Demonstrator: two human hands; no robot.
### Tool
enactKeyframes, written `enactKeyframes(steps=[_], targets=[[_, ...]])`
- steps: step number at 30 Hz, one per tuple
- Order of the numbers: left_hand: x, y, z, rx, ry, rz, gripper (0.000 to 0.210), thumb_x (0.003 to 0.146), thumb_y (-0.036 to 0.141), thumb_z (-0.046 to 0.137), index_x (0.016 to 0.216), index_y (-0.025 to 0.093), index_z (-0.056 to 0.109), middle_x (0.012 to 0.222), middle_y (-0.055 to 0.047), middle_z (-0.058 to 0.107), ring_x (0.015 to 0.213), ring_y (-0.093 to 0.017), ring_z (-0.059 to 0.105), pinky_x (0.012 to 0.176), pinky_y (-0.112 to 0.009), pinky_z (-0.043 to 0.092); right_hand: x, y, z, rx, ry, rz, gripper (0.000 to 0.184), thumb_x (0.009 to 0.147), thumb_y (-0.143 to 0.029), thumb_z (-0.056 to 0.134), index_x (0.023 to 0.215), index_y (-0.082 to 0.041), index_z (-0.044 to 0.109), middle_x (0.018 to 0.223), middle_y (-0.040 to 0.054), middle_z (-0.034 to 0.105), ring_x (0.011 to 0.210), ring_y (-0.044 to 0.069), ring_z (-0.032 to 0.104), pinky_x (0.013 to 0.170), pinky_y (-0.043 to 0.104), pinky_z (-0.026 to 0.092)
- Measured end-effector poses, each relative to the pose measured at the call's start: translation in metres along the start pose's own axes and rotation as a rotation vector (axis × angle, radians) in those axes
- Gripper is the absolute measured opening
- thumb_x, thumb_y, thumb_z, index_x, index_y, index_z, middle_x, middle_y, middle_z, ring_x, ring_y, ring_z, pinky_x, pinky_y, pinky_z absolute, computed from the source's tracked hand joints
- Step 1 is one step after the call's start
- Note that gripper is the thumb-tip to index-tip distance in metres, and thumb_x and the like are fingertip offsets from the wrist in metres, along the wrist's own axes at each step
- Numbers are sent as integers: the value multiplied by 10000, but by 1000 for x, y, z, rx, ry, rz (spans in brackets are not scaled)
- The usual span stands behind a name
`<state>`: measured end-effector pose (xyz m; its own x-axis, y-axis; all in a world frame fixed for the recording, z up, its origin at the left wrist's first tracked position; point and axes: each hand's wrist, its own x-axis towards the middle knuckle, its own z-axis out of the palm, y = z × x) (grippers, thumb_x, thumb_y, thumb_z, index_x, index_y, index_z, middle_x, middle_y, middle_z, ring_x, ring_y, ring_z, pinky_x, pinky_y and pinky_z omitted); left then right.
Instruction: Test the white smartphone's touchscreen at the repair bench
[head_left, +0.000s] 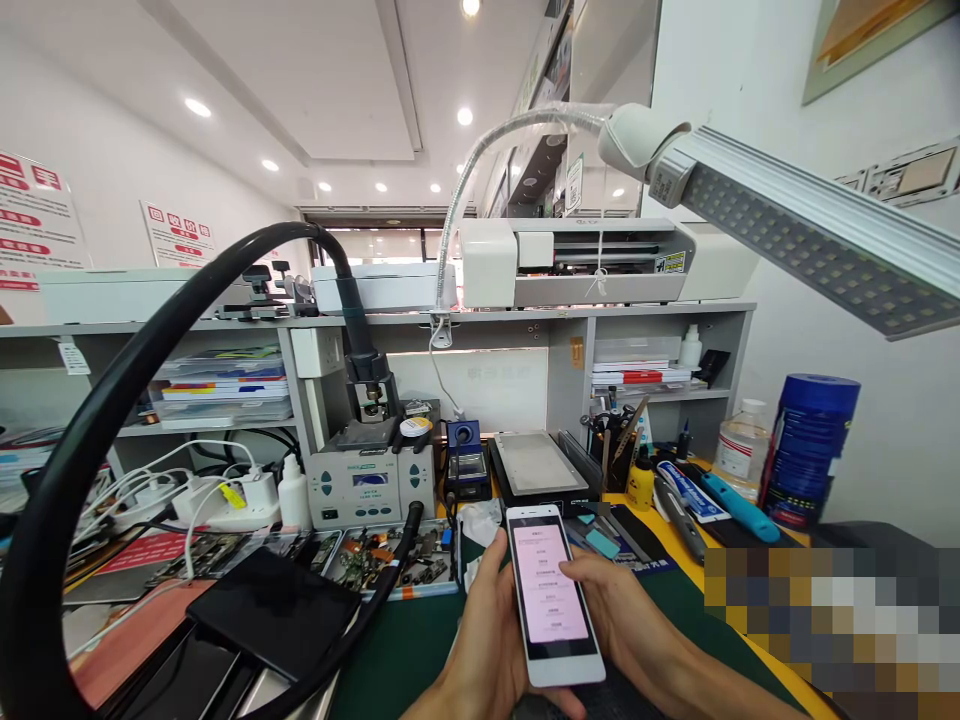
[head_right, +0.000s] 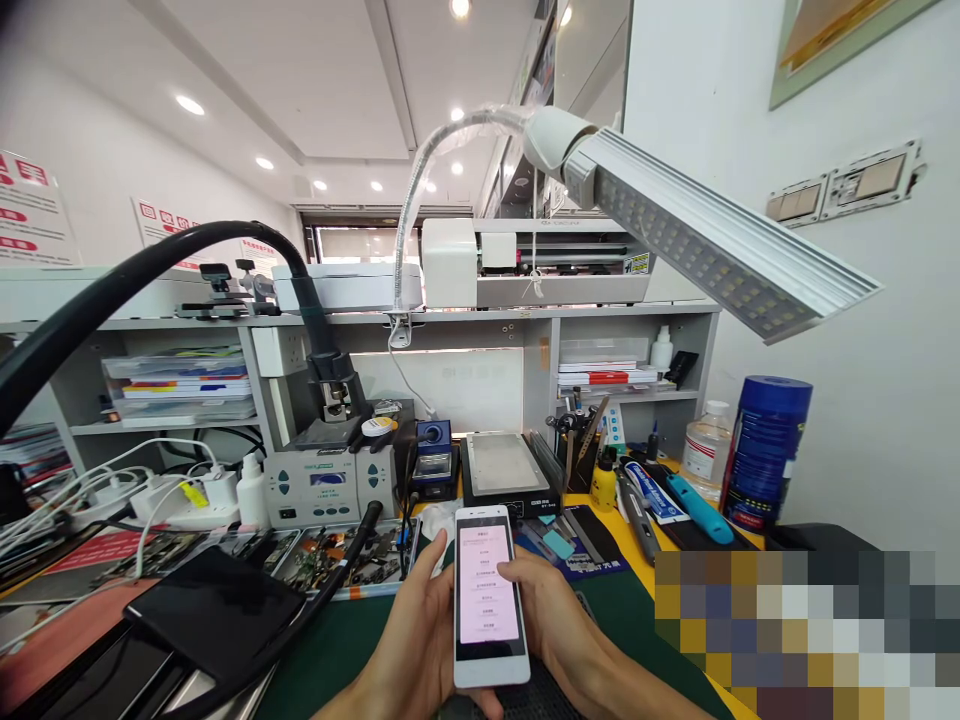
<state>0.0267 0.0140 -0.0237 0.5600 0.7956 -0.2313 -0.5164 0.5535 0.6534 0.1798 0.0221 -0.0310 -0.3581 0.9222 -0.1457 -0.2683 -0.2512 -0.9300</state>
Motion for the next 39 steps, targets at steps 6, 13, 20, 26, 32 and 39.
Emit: enactKeyframes(steps=[6,13,20,26,32,39], targets=[[1,-2,-2,17,-9,25,768,913,735,302,1341,165,586,852,-102,611,812,-323,684,413,-363,583,0,-2,1,14,-3,9,322,899,-371,496,1114,-193,655,972,58,738,920,245,654,822,365,479],[-1,-1,2,29,15,28,756,920,719,309,1366,162,562,944,-132,649,796,-311,684,407,-357,577,-1,-2,3,-30,73,32,363,885,-495,582,1021,-170,670,843,49,724,809,231,640,743,347,475],[-5,3,8,25,45,10,736,930,698,316,1378,166,554,1017,-155,651,909,-342,682,410,-349,581,-1,-2,4,-51,124,16,294,875,-418,633,1076,-204,655,882,28,733,879,222,648,755,318,474],[-5,0,8,25,42,29,746,927,703,311,1365,157,567,996,-147,649,857,-324,681,405,-342,575,-4,-5,7,-28,64,32,350,894,-471,568,1035,-170,679,855,51,733,822,231,656,749,343,495],[-3,1,7,25,46,31,732,928,702,312,1351,166,576,987,-138,646,869,-327,686,402,-340,574,-2,-3,5,-15,45,39,370,917,-464,527,1072,-165,680,873,57,741,831,235,671,754,343,503],[-3,0,4,42,26,8,738,918,712,335,1340,158,577,924,-124,641,845,-333,699,414,-350,580,-2,-1,4,-8,42,38,367,913,-516,554,1014,-187,681,883,51,736,842,236,671,738,327,502]])
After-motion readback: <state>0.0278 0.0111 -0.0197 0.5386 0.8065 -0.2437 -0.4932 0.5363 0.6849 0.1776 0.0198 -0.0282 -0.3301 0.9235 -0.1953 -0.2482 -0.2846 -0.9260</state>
